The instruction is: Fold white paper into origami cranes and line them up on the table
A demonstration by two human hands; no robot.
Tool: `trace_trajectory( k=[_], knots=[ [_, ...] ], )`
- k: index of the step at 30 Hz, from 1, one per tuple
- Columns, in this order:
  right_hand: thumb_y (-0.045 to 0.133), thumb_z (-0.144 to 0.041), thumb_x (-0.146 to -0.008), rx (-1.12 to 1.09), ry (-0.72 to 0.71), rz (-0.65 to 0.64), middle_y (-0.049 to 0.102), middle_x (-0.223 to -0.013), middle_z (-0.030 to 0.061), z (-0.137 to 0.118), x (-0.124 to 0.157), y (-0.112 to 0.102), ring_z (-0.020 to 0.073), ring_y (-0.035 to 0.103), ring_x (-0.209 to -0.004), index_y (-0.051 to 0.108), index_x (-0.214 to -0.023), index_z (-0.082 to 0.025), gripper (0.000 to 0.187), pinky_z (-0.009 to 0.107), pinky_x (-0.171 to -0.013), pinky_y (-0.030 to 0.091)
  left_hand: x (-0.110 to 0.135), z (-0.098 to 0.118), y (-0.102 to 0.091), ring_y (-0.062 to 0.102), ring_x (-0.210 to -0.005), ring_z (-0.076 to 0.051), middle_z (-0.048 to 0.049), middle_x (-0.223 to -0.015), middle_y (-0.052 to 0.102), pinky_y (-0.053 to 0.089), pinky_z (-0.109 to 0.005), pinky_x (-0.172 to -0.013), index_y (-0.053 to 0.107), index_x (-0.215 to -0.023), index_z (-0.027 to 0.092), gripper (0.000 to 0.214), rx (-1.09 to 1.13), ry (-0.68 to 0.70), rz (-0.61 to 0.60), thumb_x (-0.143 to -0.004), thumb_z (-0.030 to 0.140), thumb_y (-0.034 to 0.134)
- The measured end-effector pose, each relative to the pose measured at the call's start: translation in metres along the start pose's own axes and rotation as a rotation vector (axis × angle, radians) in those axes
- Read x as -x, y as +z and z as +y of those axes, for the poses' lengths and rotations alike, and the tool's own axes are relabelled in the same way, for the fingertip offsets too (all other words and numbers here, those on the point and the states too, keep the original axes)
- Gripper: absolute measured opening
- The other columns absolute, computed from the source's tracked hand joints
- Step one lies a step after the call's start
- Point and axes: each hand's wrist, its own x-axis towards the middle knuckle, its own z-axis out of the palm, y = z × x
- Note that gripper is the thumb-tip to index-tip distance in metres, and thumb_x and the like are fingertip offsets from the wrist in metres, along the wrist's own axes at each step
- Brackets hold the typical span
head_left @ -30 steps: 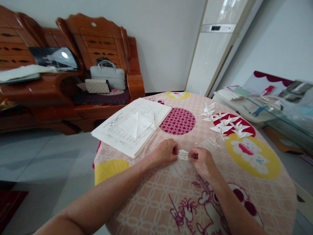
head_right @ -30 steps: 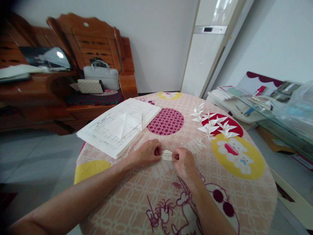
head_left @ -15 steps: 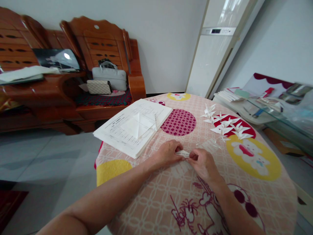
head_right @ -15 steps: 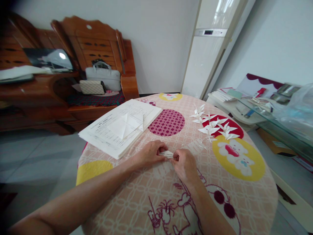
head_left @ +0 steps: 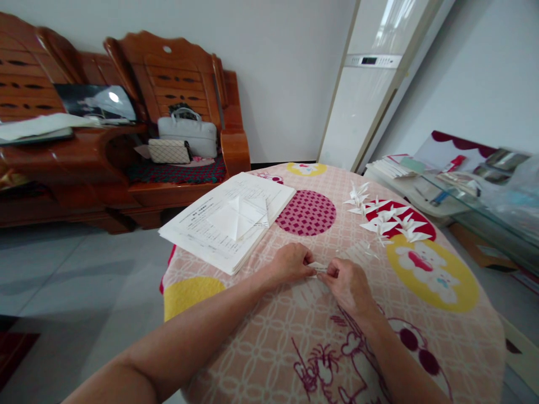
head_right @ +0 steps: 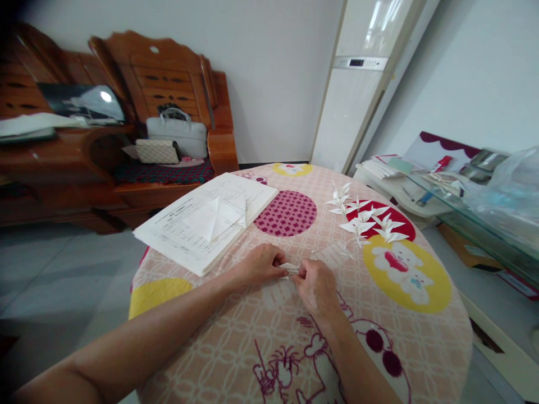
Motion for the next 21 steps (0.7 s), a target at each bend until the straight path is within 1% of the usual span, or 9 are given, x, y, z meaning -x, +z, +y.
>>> trace_trajectory(
  k=[3,5,6,8,11,13,16,19,21],
  knots=[
    [0.069,-0.03,-0.075,0.037,0.04,-0.001,0.06,-0.054,0.0015,-0.003,0.002,-0.004,0.0139,0.049,-0.052,0.06,-0.055,-0.019,0.025,0.026,-0.052,0.026,0.0,-0.004,0.002,0.044,-0.054,-0.01,0.0032,-0.053,0.051,0.023,-0.024,-0.052,0.064,-0.061,0.014,0.013,0.07,-0.015,0.052,-0.069,0.024,0.064],
    [0.065,-0.035,-0.079,0.011,0.059,-0.002,0.059,-0.051,0.002,-0.003,0.002,-0.006,0.0141,0.049,-0.05,0.062,-0.054,-0.019,0.03,0.027,-0.05,0.025,-0.001,-0.007,0.003,0.039,-0.052,-0.009,0.0048,-0.05,0.044,0.021,-0.024,-0.051,0.058,-0.055,0.014,0.018,0.147,-0.023,0.102,-0.068,0.025,0.064],
    [0.063,-0.037,-0.081,-0.039,0.059,-0.008,0.059,-0.051,0.0018,-0.003,0.002,-0.006,0.0141,0.049,-0.049,0.064,-0.054,-0.019,0.032,0.027,-0.05,0.025,-0.001,-0.009,0.003,0.037,-0.051,-0.008,0.0055,-0.049,0.041,0.021,-0.023,-0.05,0.055,-0.053,0.014,0.022,0.203,-0.027,0.121,-0.068,0.027,0.064],
    [0.059,-0.039,-0.083,-0.212,0.053,-0.029,0.057,-0.049,0.0007,-0.001,0.001,-0.005,0.0138,0.049,-0.048,0.066,-0.056,-0.018,0.035,0.026,-0.048,0.027,-0.002,-0.011,0.004,0.035,-0.051,-0.007,0.0062,-0.049,0.037,0.021,-0.022,-0.049,0.052,-0.051,0.014,0.028,0.337,-0.032,0.138,-0.07,0.031,0.064],
    [0.057,-0.04,-0.082,-0.525,0.063,-0.056,0.058,-0.052,0.0,0.002,-0.001,-0.003,0.0144,0.051,-0.051,0.068,-0.063,-0.017,0.032,0.024,-0.048,0.033,-0.002,-0.013,0.007,0.036,-0.05,-0.007,0.0062,-0.051,0.041,0.023,-0.021,-0.047,0.054,-0.056,0.014,0.029,0.509,-0.028,0.136,-0.07,0.037,0.064],
    [0.059,-0.04,-0.081,-0.674,0.087,-0.054,0.062,-0.058,0.0013,0.003,-0.002,-0.001,0.0159,0.055,-0.056,0.068,-0.068,-0.016,0.029,0.024,-0.052,0.038,-0.002,-0.013,0.009,0.04,-0.05,-0.007,0.0051,-0.052,0.046,0.026,-0.02,-0.047,0.056,-0.06,0.013,0.028,0.588,-0.015,0.112,-0.071,0.038,0.064],
    [0.061,-0.04,-0.081,-0.83,0.105,-0.029,0.066,-0.067,0.0033,0.002,-0.002,-0.001,0.0176,0.058,-0.064,0.07,-0.075,-0.016,0.027,0.025,-0.058,0.043,0.001,-0.009,0.01,0.05,-0.052,-0.009,0.0013,-0.057,0.057,0.035,-0.02,-0.049,0.059,-0.064,0.012,0.031,0.727,-0.021,0.019,-0.073,0.041,0.062],
    [0.061,-0.04,-0.081,-0.865,0.09,-0.009,0.065,-0.067,0.0021,0.003,-0.002,-0.001,0.0166,0.056,-0.063,0.068,-0.076,-0.016,0.025,0.025,-0.058,0.042,0.004,-0.005,0.008,0.06,-0.057,-0.013,-0.0018,-0.062,0.063,0.045,-0.023,-0.056,0.059,-0.064,0.012,0.035,0.86,-0.077,-0.086,-0.07,0.047,0.065],
    [0.061,-0.04,-0.082,-0.853,0.071,-0.02,0.062,-0.065,0.0006,0.004,-0.002,-0.001,0.0155,0.054,-0.061,0.066,-0.074,-0.016,0.026,0.024,-0.057,0.041,0.004,-0.004,0.008,0.062,-0.059,-0.014,-0.002,-0.063,0.064,0.048,-0.025,-0.058,0.058,-0.063,0.013,0.039,0.896,-0.108,-0.137,-0.067,0.051,0.068]
  ],
)
